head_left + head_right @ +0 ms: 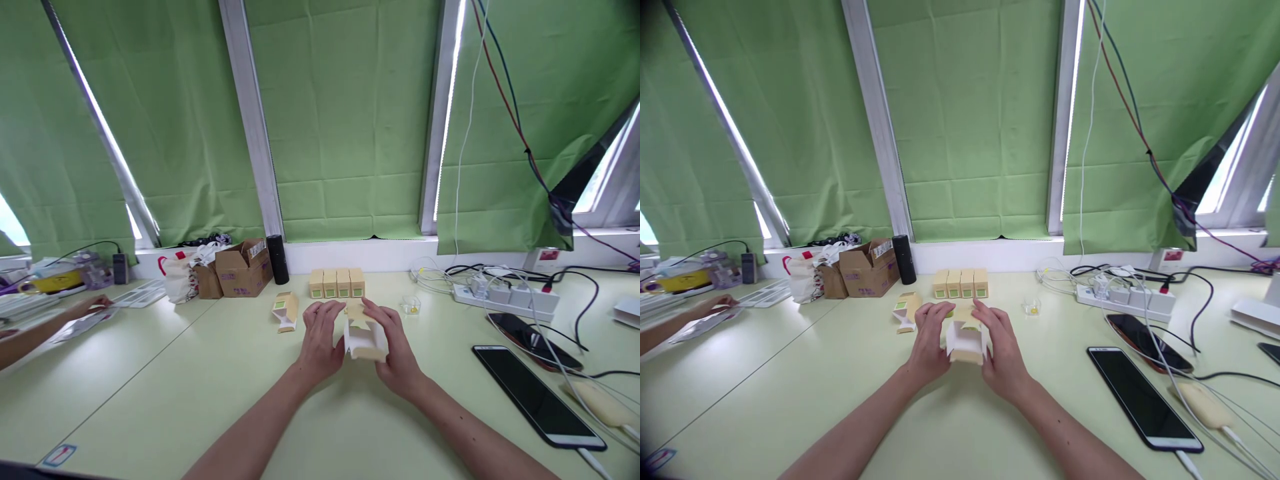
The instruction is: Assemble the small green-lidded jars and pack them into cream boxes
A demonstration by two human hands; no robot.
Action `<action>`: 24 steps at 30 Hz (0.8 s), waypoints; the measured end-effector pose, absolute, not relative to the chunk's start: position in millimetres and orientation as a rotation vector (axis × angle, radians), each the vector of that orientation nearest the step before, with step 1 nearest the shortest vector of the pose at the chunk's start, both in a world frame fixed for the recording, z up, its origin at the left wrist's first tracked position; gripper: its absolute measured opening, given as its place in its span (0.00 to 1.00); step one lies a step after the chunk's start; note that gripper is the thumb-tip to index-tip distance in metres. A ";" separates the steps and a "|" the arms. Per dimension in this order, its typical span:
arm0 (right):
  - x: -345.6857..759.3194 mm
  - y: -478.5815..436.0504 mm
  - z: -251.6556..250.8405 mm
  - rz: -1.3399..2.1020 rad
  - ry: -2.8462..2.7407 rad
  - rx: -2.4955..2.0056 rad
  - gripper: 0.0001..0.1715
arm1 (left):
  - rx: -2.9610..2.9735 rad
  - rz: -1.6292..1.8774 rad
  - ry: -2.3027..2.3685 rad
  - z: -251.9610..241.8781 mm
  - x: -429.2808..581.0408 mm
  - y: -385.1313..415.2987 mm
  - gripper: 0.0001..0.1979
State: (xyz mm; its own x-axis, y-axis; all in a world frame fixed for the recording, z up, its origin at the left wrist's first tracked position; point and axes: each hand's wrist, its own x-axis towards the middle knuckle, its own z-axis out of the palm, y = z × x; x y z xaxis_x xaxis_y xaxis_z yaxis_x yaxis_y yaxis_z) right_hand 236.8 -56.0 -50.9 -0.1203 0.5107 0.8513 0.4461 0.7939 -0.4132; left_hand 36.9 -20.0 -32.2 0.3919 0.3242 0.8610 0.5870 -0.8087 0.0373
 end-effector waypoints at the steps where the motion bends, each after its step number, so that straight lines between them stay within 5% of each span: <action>1: 237.3 -56.8 -50.8 0.013 -1.785 -0.747 0.34 | -2.387 -1.377 -0.771 -31.8 36.7 -20.4 0.33; 10: 236.4 -56.3 -51.0 -0.169 -1.794 -0.777 0.42 | -2.264 -1.444 -0.697 -30.9 36.7 -22.6 0.26; 24: 240.9 -40.6 -65.2 -0.009 -1.690 -0.966 0.31 | -2.349 -1.571 -0.650 -28.5 38.8 -23.5 0.26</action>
State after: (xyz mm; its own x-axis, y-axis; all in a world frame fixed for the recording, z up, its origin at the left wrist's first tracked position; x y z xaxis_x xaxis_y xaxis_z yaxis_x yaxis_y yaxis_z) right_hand 240.9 -40.6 -65.2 -0.0303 0.5850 0.8105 0.5933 0.6630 -0.4565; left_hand 38.8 -23.5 -28.5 0.3223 0.2278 0.9188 0.4876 -0.8719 0.0452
